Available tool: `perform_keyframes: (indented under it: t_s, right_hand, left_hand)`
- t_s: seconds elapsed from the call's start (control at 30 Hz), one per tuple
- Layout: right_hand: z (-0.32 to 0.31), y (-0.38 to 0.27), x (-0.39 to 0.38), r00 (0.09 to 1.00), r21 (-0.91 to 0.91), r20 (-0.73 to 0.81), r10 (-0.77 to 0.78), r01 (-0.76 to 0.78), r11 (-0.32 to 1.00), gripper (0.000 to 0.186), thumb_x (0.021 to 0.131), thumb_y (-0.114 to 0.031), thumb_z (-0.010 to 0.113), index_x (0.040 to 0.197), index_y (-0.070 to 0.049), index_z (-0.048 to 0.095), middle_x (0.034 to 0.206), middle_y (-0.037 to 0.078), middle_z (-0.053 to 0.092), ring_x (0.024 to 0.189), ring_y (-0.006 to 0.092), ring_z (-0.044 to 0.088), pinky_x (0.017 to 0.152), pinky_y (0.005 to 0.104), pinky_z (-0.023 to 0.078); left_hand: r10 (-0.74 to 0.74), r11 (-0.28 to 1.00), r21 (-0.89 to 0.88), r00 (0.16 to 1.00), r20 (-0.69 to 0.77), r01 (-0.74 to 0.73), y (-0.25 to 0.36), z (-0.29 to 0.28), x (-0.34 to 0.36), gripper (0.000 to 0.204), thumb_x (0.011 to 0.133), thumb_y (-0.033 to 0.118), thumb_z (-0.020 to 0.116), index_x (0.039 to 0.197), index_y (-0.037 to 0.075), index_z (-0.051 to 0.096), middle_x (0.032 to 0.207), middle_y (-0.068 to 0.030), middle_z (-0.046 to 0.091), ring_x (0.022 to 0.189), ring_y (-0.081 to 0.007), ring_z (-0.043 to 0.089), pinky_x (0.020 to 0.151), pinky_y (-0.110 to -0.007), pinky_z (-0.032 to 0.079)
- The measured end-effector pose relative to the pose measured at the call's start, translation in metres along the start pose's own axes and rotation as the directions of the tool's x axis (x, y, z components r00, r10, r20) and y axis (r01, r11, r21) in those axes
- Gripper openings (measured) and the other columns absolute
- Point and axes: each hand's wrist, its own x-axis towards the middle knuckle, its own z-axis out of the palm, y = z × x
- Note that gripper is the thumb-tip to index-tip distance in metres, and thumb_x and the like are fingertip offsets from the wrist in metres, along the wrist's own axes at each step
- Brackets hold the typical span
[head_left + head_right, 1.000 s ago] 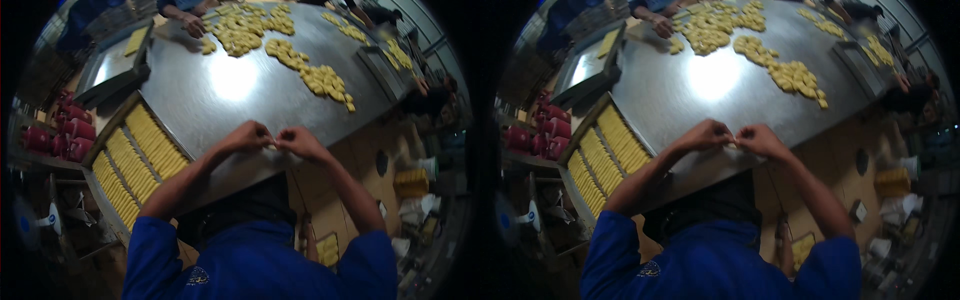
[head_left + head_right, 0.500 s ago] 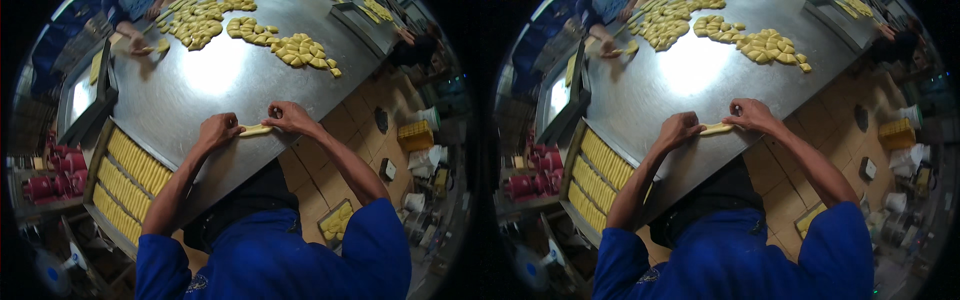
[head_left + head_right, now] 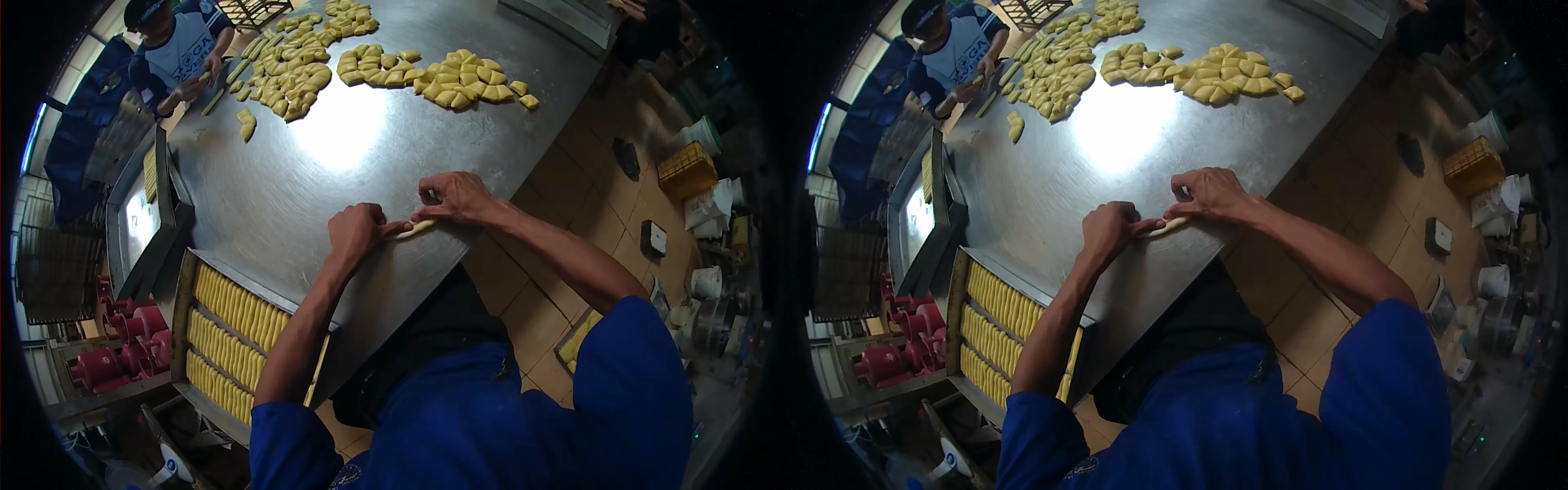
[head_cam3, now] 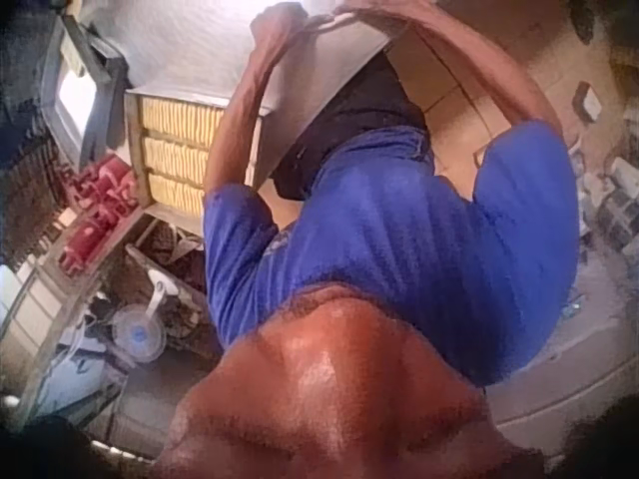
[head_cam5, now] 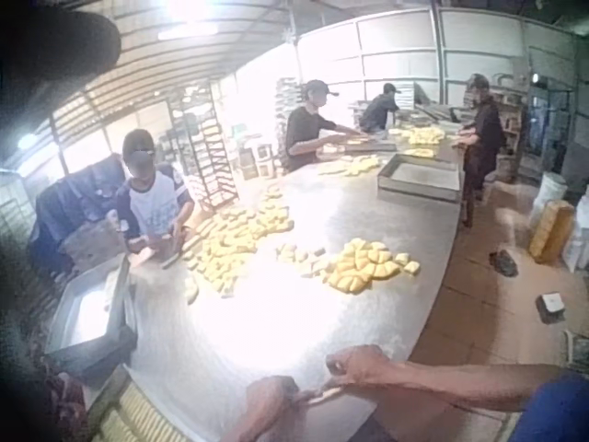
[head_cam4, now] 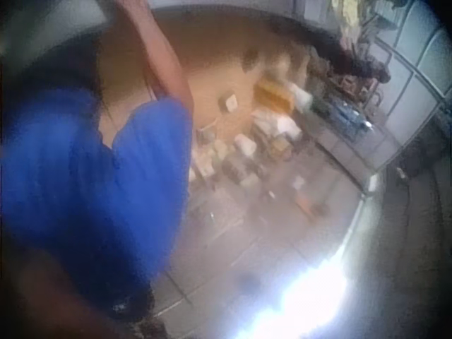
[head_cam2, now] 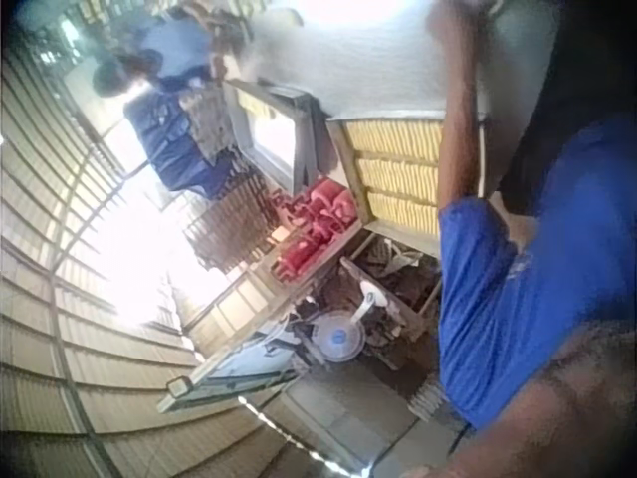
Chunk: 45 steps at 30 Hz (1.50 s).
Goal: The person shapes pieces of dough into sticks by hand, joins them together, and arranges them in rows on a metal tray.
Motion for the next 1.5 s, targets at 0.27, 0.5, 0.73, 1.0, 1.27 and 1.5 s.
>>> perform_keyframes:
  t_s: [0.27, 0.5, 0.73, 1.0, 1.27, 1.5]
  right_hand:
    - [0.005, 0.007, 0.000, 1.000, 0.019, 0.025, 0.017, -0.018, 1.000, 0.051, 0.085, -0.060, 0.079, 0.098, -0.012, 0.071, 0.086, 0.007, 0.073, 0.085, 0.0318, 0.072, 0.075, 0.0459, 0.054]
    - [0.010, 0.006, 0.000, 0.997, -0.018, -0.064, -0.039, 0.038, 0.999, 0.047, 0.085, -0.058, 0.079, 0.096, -0.013, 0.072, 0.084, 0.008, 0.073, 0.082, 0.0297, 0.072, 0.073, 0.0456, 0.053]
    - [0.002, -0.002, 0.005, 1.000, -0.024, 0.003, -0.015, 0.015, 1.000, 0.049, 0.086, -0.059, 0.078, 0.090, -0.011, 0.069, 0.084, 0.008, 0.073, 0.084, 0.0319, 0.072, 0.075, 0.0472, 0.054]
    - [-0.002, 0.000, 0.010, 0.997, -0.016, 0.060, 0.041, -0.040, 0.999, 0.050, 0.086, -0.059, 0.078, 0.089, -0.010, 0.069, 0.077, 0.010, 0.071, 0.081, 0.0321, 0.072, 0.073, 0.0463, 0.053]
    - [-0.002, -0.001, 0.006, 0.999, -0.110, -0.037, 0.033, -0.037, 0.993, 0.052, 0.089, -0.062, 0.073, 0.089, -0.010, 0.072, 0.077, 0.011, 0.072, 0.082, 0.0306, 0.072, 0.076, 0.0449, 0.054]
    - [-0.014, 0.080, 0.035, 0.792, 0.361, -0.500, 0.351, -0.178, 0.915, 0.031, 0.099, -0.036, 0.069, 0.098, -0.006, 0.075, 0.096, 0.016, 0.077, 0.092, 0.0357, 0.073, 0.084, 0.0462, 0.056]
  left_hand:
    - [-0.003, 0.996, -0.089, 0.998, 0.066, 0.009, -0.004, -0.006, -0.002, 0.069, 0.077, 0.075, 0.077, 0.081, 0.006, 0.080, 0.071, -0.0116, 0.075, 0.067, -0.0309, 0.073, 0.066, -0.042, 0.055]
    - [0.063, 0.997, 0.041, 0.998, -0.016, -0.063, -0.003, -0.001, 0.011, 0.066, 0.081, 0.073, 0.075, 0.080, 0.007, 0.082, 0.068, -0.0118, 0.074, 0.066, -0.0298, 0.073, 0.065, -0.042, 0.055]
    - [0.037, 0.998, 0.048, 0.998, 0.048, -0.039, -0.003, -0.013, 0.010, 0.064, 0.082, 0.071, 0.076, 0.080, 0.007, 0.083, 0.068, -0.0115, 0.074, 0.065, -0.0289, 0.073, 0.065, -0.042, 0.055]
    - [0.044, 0.998, 0.035, 0.994, 0.096, -0.047, -0.007, -0.015, 0.020, 0.064, 0.083, 0.071, 0.075, 0.081, 0.007, 0.083, 0.068, -0.0106, 0.074, 0.064, -0.0278, 0.073, 0.067, -0.041, 0.056]
    - [0.094, 0.988, 0.133, 0.992, -0.085, -0.082, 0.000, -0.008, 0.007, 0.065, 0.083, 0.070, 0.076, 0.074, 0.006, 0.079, 0.063, -0.0105, 0.071, 0.058, -0.0272, 0.069, 0.062, -0.041, 0.054]
    - [-0.014, 0.998, -0.059, 0.996, -0.089, 0.009, -0.018, -0.004, 0.008, 0.067, 0.092, 0.069, 0.067, 0.071, 0.006, 0.076, 0.060, -0.0115, 0.067, 0.056, -0.0294, 0.066, 0.063, -0.042, 0.052]
